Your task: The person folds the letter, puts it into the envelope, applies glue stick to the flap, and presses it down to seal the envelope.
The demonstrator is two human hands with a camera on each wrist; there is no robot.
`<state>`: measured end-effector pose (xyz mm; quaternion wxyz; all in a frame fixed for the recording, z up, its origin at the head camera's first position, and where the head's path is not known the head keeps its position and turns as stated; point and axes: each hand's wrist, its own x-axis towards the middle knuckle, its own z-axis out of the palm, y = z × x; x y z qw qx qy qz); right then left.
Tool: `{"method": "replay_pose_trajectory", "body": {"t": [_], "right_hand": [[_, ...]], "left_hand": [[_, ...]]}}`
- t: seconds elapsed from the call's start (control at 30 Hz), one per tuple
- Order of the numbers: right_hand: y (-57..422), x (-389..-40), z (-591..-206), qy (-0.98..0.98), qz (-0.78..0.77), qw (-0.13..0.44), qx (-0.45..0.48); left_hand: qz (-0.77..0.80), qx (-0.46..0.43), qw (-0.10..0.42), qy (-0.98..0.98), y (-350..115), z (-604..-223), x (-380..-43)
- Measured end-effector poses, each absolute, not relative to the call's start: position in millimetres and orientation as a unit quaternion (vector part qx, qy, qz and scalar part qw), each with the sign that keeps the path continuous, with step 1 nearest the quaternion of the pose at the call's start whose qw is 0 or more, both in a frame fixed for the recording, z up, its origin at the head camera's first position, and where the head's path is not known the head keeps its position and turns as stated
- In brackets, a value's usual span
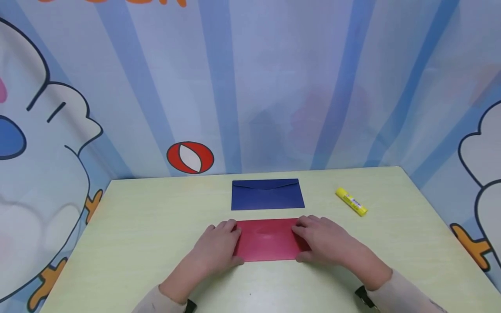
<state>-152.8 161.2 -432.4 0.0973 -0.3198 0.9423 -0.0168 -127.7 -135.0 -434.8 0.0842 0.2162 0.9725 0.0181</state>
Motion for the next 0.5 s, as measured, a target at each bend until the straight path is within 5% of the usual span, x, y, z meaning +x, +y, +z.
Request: {"method": "replay_pose_trajectory", "body": {"t": [0.5], "right_hand": [[163.1,-169.3,-430.8,0.943,-0.02,0.1,-0.317]], "left_hand": [[0.046,0.219,0.08,0.971,-134.7,-437.9,-148.1]]}}
